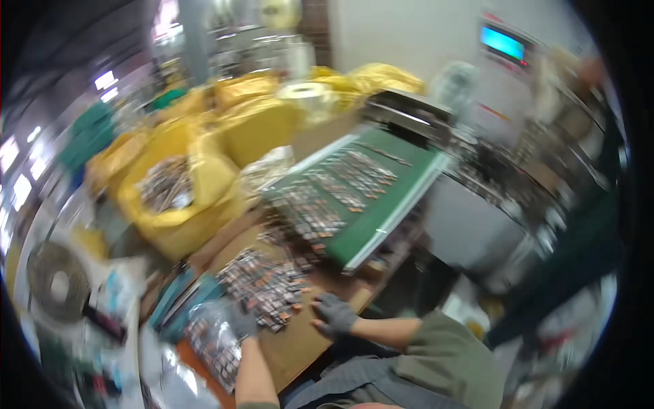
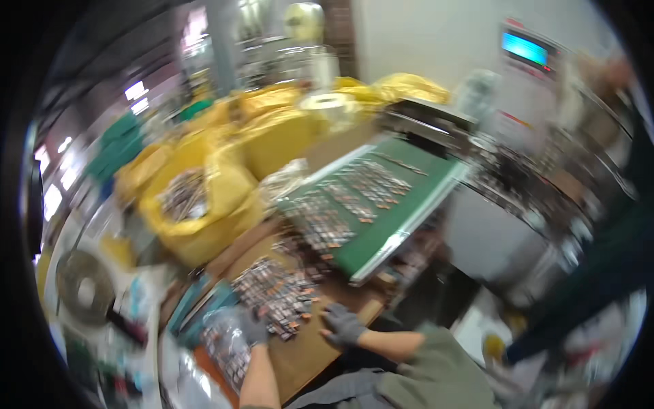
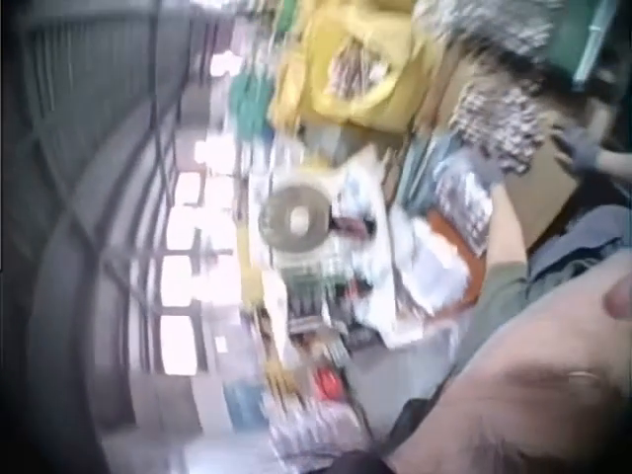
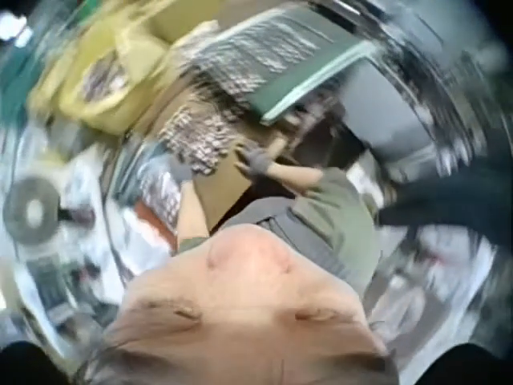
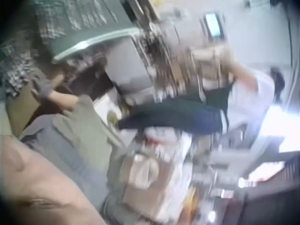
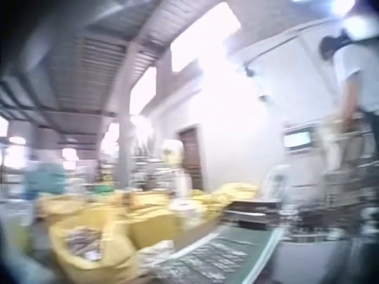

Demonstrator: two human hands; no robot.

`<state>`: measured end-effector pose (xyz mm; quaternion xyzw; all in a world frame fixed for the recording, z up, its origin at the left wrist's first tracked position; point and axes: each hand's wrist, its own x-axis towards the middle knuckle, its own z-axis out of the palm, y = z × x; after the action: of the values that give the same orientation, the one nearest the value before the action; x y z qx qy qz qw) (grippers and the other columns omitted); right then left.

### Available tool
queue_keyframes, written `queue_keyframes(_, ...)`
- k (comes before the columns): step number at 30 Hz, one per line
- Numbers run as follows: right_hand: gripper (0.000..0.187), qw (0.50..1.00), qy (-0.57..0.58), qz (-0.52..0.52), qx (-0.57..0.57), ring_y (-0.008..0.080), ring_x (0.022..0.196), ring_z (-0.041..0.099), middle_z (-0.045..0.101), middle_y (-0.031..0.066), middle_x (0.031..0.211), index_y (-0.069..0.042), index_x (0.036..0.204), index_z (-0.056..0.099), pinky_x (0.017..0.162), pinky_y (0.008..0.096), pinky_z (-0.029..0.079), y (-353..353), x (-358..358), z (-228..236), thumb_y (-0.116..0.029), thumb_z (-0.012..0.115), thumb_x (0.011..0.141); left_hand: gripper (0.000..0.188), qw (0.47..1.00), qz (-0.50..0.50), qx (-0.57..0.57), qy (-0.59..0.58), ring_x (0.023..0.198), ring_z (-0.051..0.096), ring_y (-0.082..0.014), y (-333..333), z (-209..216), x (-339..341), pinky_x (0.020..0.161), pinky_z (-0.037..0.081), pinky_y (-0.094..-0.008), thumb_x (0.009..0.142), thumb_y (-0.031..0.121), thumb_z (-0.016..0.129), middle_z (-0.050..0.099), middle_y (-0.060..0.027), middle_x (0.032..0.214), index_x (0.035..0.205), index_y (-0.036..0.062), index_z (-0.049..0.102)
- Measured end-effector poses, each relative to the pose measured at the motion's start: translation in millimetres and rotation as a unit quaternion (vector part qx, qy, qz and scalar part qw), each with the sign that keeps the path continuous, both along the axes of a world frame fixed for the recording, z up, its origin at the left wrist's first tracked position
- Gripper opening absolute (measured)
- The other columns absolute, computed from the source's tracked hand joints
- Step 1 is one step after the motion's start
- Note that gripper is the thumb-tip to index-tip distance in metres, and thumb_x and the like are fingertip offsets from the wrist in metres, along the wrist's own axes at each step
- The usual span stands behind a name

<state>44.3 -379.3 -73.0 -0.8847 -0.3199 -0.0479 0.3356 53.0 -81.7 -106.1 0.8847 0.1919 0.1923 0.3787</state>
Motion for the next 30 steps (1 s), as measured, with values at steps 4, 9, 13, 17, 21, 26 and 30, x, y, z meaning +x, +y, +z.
queue_keyframes(4, 0.051, 0.999, -0.035, -0.004, 0.015, 0.0409, 0.115, 0.041, 0.045, 0.0220, 0.121, 0.000, 0.113, 0.050, 0.095, 0.0480, 0.037, -1, 3, -7, -0.034, 0.059, 0.076, 0.060, 0.995, 0.012, 0.094, -0.017, 0.103, 0.049, -0.0378, 10, -22, 13, 0.094, 0.038, -0.0412, 0.083, 0.049, 0.059, 0.053, -0.0247, 0.110, 0.108, -0.0050, 0.055)
queue_keyframes(9, 0.050, 0.996, -0.080, -0.036, 0.027, 0.0405, 0.116, 0.042, 0.045, 0.0221, 0.123, 0.000, 0.114, 0.050, 0.096, 0.0467, 0.038, -10, 2, -17, -0.033, 0.059, 0.077, 0.071, 0.991, -0.015, 0.116, 0.061, 0.120, 0.042, -0.0403, -12, 7, 20, 0.104, 0.031, -0.0401, 0.087, 0.051, 0.051, 0.045, -0.0292, 0.128, 0.117, -0.0128, 0.050)
queue_keyframes(13, 0.049, 0.994, -0.097, -0.036, 0.025, 0.0407, 0.116, 0.042, 0.046, 0.0225, 0.123, 0.001, 0.112, 0.050, 0.096, 0.0469, 0.038, -8, 0, -18, -0.033, 0.059, 0.077, 0.066, 0.990, -0.004, 0.144, 0.014, 0.118, 0.043, -0.0402, -3, -8, 20, 0.103, 0.031, -0.0404, 0.088, 0.047, 0.052, 0.046, -0.0288, 0.127, 0.117, -0.0117, 0.050)
queue_keyframes(17, 0.049, 0.994, -0.103, -0.032, 0.025, 0.0409, 0.116, 0.042, 0.046, 0.0229, 0.124, 0.001, 0.111, 0.051, 0.097, 0.0468, 0.038, -9, -1, -18, -0.033, 0.059, 0.077, 0.072, 0.991, -0.004, 0.127, 0.033, 0.118, 0.043, -0.0401, -3, -6, 17, 0.103, 0.031, -0.0398, 0.086, 0.052, 0.052, 0.046, -0.0286, 0.128, 0.119, -0.0111, 0.049)
queue_keyframes(21, 0.049, 0.994, -0.097, -0.032, 0.028, 0.0411, 0.116, 0.042, 0.046, 0.0231, 0.123, 0.002, 0.111, 0.050, 0.097, 0.0467, 0.037, -10, -3, -17, -0.033, 0.059, 0.077, 0.069, 0.990, 0.001, 0.139, 0.019, 0.114, 0.047, -0.0400, -11, 0, 14, 0.101, 0.034, -0.0406, 0.087, 0.051, 0.050, 0.051, -0.0283, 0.122, 0.118, -0.0102, 0.051)
queue_keyframes(26, 0.050, 0.995, -0.093, -0.034, 0.018, 0.0409, 0.117, 0.041, 0.046, 0.0230, 0.122, 0.002, 0.112, 0.050, 0.098, 0.0468, 0.037, -10, -2, -15, -0.033, 0.059, 0.077, 0.068, 0.991, -0.004, 0.134, 0.017, 0.113, 0.047, -0.0399, -8, -2, 15, 0.100, 0.034, -0.0403, 0.088, 0.051, 0.050, 0.051, -0.0279, 0.121, 0.118, -0.0097, 0.051)
queue_keyframes(30, 0.050, 0.994, -0.100, -0.030, 0.017, 0.0404, 0.117, 0.041, 0.045, 0.0227, 0.123, 0.001, 0.112, 0.050, 0.098, 0.0466, 0.037, -8, -1, -18, -0.033, 0.059, 0.077, 0.066, 0.986, 0.009, 0.162, 0.021, 0.112, 0.048, -0.0395, -2, -13, 18, 0.098, 0.035, -0.0407, 0.088, 0.050, 0.050, 0.052, -0.0274, 0.120, 0.119, -0.0088, 0.051)
